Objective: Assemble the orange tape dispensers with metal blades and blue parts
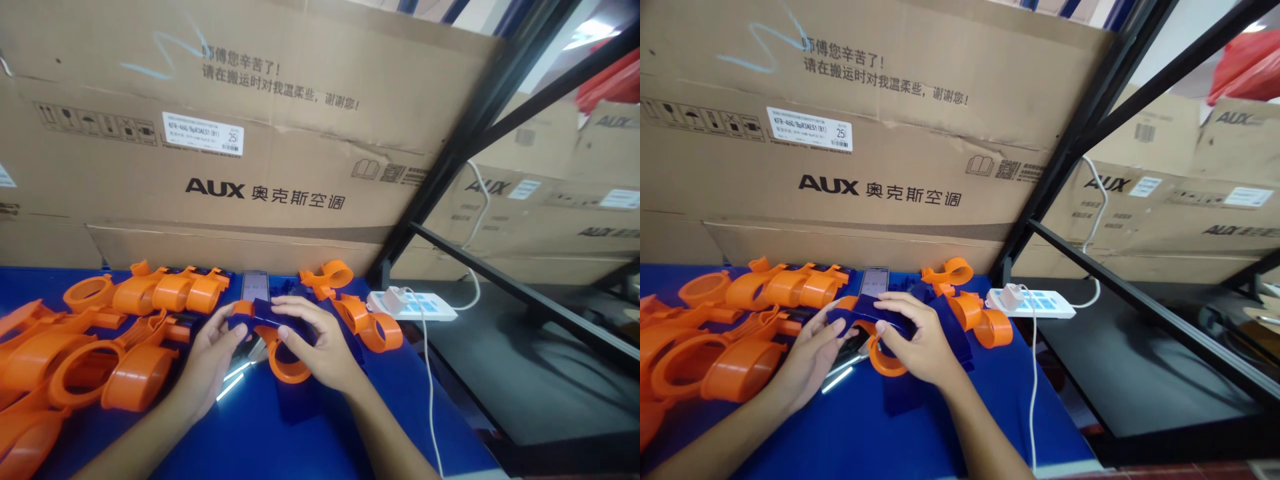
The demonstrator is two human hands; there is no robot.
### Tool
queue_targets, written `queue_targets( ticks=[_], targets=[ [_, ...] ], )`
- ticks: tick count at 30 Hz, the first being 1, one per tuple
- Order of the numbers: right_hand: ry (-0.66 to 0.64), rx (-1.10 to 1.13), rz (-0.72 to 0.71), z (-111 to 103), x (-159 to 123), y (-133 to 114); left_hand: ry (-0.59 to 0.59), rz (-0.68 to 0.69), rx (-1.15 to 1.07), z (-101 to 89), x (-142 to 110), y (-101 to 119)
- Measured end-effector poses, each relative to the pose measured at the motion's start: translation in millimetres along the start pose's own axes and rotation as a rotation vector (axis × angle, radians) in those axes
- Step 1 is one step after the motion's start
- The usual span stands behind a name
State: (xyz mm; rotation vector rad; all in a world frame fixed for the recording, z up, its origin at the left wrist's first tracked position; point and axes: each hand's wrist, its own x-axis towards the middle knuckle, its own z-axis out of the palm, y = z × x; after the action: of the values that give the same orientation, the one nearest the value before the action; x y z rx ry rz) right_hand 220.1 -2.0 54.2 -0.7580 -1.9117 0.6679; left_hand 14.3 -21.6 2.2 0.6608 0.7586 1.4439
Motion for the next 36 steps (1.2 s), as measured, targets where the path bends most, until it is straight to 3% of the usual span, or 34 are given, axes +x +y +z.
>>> queue_targets(
  ticks=[11,16,24,30,36],
  targets=[
    [-0.001,-0.041,0.0,-2.0,0.1,0.4,0.012,0.018,0.019,-0.2,-2.0,0.3],
    [-0.074,-0.033,0.015,-6.0,0.6,-1.5,0.013,0.128,0.026,-0.2,-4.0,3.2],
    [-0.12,-0.235,-0.057,-4.3,-2.5,-0.1,-0.092,0.156,0.029,-2.3,-4.4,7.3],
    [-0.2,-0.389,-0.121,0.1,-3.6,4.5,-0.038,0.224,0.206,-2.4,-2.1,2.9],
    [-0.209,-0.415,-0.132,1.0,-4.6,5.1,-0.034,0.219,0.2,-2.8,0.7,2.6]
  ],
)
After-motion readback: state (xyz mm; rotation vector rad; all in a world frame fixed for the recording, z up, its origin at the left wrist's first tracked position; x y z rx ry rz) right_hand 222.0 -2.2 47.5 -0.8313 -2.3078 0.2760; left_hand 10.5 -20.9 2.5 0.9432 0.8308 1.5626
